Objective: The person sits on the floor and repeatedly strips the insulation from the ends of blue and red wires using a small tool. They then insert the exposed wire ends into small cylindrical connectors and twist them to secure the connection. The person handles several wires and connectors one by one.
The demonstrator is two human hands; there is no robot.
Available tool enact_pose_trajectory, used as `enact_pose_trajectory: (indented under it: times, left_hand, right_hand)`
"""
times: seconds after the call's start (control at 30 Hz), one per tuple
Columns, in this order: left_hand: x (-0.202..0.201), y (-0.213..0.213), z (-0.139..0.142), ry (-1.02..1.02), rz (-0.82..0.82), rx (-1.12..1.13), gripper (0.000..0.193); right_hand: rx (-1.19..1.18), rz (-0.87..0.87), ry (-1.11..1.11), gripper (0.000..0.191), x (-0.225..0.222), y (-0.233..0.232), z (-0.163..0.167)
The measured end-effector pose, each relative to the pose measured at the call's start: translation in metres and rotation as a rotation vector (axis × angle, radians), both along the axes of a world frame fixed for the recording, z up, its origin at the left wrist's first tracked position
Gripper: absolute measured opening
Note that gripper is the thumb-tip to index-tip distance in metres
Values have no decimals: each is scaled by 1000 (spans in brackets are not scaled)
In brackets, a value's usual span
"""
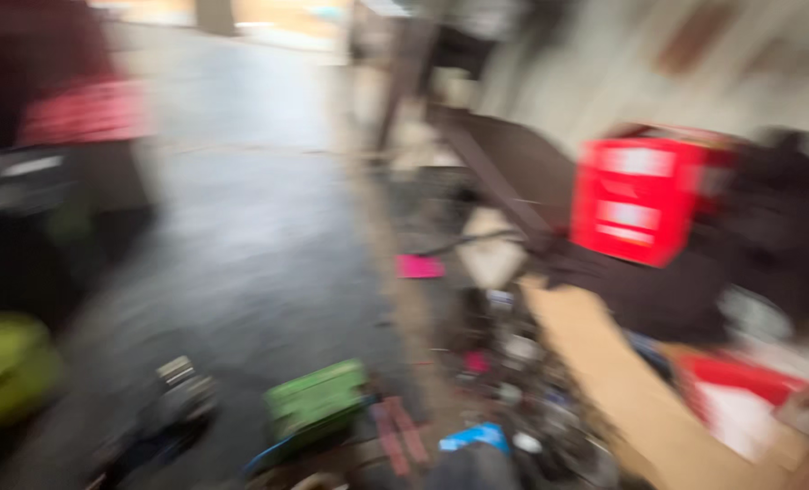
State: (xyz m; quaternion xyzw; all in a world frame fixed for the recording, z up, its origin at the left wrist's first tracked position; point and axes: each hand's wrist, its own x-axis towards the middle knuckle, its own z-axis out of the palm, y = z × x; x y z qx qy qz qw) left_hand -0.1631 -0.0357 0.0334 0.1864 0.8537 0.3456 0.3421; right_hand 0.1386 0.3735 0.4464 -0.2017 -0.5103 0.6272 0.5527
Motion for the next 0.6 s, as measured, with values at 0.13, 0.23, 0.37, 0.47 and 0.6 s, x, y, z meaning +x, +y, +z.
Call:
enact_pose_trajectory:
  times: [0.13,0.23,0.37,0.47,0.6]
  left_hand:
    - [33,-29,47,-195,277,377,18]
    - [51,-68,102,166,300,816,16]
    - [54,-104,153,146,415,830,17]
    - [63,-107,177,105,416,676,16]
    - [75,-104,195,86,387,647,15]
  right_hand:
    - [-233,523,-274,36,-151,-118,-141]
    - [-324,784,-428,35,-182,-241,-199]
    - [-317,893,-561,33,-180,-335,-221]
    - [-99,849,-637,28,-167,-335,-219]
    - [-5,728,-644,21,-157,-317,-210]
